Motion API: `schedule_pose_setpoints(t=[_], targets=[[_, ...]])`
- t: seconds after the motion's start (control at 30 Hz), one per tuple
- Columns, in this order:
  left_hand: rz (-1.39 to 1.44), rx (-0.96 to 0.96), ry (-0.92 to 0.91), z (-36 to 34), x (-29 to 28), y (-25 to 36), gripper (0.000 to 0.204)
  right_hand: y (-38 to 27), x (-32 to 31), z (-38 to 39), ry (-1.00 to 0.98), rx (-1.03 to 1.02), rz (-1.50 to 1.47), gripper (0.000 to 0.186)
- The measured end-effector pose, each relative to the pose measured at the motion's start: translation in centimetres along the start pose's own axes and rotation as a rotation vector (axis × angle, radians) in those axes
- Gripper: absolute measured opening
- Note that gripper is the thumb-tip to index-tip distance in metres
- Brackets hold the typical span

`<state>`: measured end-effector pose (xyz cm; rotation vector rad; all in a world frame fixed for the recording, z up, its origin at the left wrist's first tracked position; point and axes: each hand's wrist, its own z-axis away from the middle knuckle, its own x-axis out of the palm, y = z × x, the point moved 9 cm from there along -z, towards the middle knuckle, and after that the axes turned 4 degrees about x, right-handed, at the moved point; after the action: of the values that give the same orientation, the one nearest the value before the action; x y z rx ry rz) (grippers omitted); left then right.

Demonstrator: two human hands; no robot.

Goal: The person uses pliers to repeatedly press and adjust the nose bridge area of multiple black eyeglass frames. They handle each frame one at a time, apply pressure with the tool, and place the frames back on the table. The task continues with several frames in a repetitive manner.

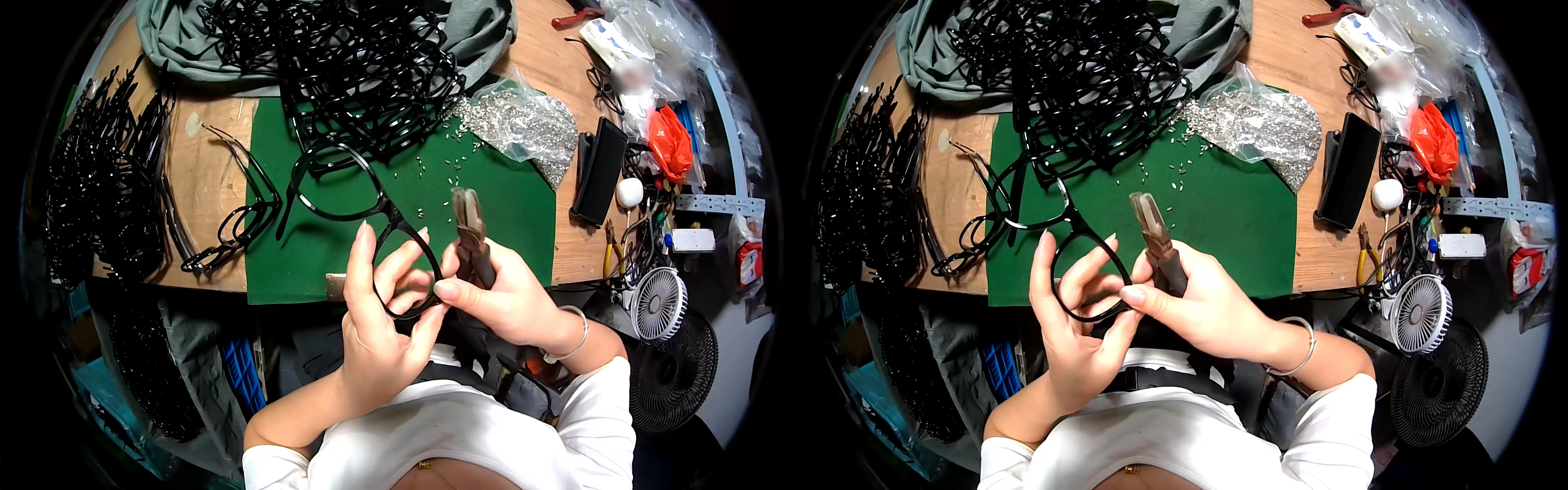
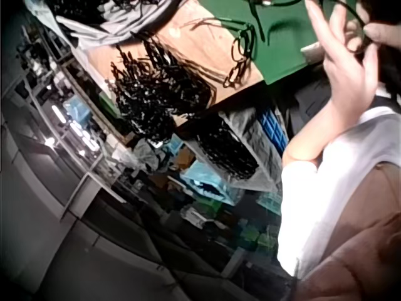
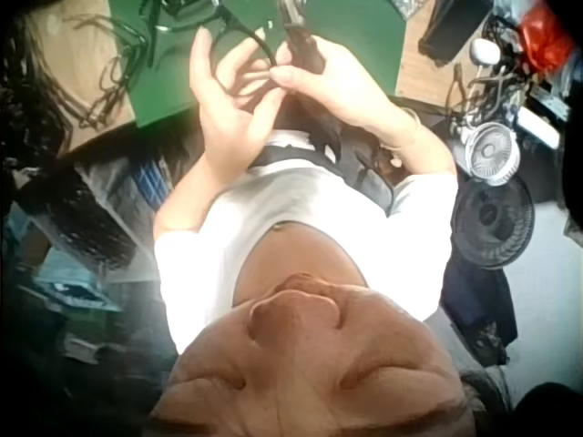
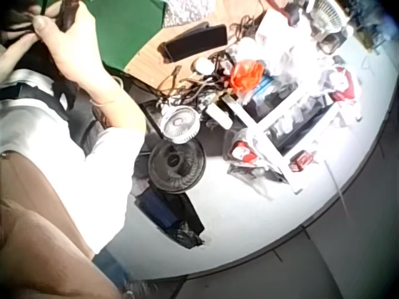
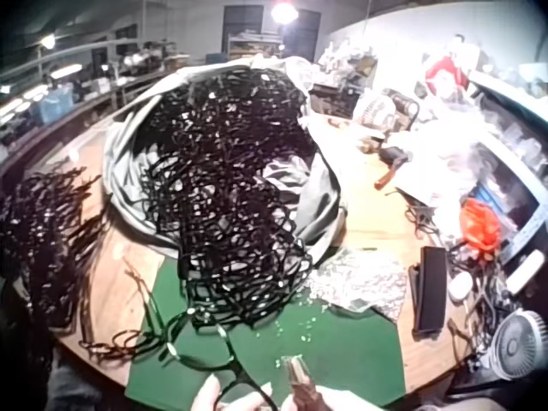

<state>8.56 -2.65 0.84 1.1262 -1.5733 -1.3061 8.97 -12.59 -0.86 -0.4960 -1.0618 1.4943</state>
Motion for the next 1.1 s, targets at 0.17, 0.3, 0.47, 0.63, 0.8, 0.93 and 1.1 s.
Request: schedule_pose_setpoints(t=[0.17, 0.3, 0.47, 0.63, 0.8, 0.93, 1.1], targets=[[0.190, -0.143, -0.025, -1.0, -0.5, 0.8, 0.087, -0.2, 1.2, -0.5, -0.158, 0.152, 0.051, 0.023], [0.330, -0.195, -0.006, -1.0, -0.7, 1.2, 0.083, -1.3, 2.1, -0.3, -0.203, 0.104, 0.091, 0.023], [0.323, -0.213, -0.009, -0.9, -0.9, 1.1, 0.083, -2.3, 1.8, 0.0, -0.085, -0.100, 0.220, 0.020], [0.381, -0.216, -0.013, -0.8, -1.2, 1.5, 0.086, -1.2, 2.5, -0.2, -0.197, 0.120, 0.094, 0.019], [0.352, -0.225, -0.023, -0.5, -2.5, 2.2, 0.089, -2.4, 2.1, 0.3, -0.204, 0.035, 0.110, 0.023], [0.409, -0.293, -0.012, -0.3, -3.1, 2.3, 0.092, -1.7, 2.3, 1.8, -0.391, 0.027, 0.600, 0.033], [0.385, -0.305, -0.072, -0.5, -2.5, 2.4, 0.086, -2.0, 3.8, 2.2, -0.529, 0.116, 0.662, 0.039]])
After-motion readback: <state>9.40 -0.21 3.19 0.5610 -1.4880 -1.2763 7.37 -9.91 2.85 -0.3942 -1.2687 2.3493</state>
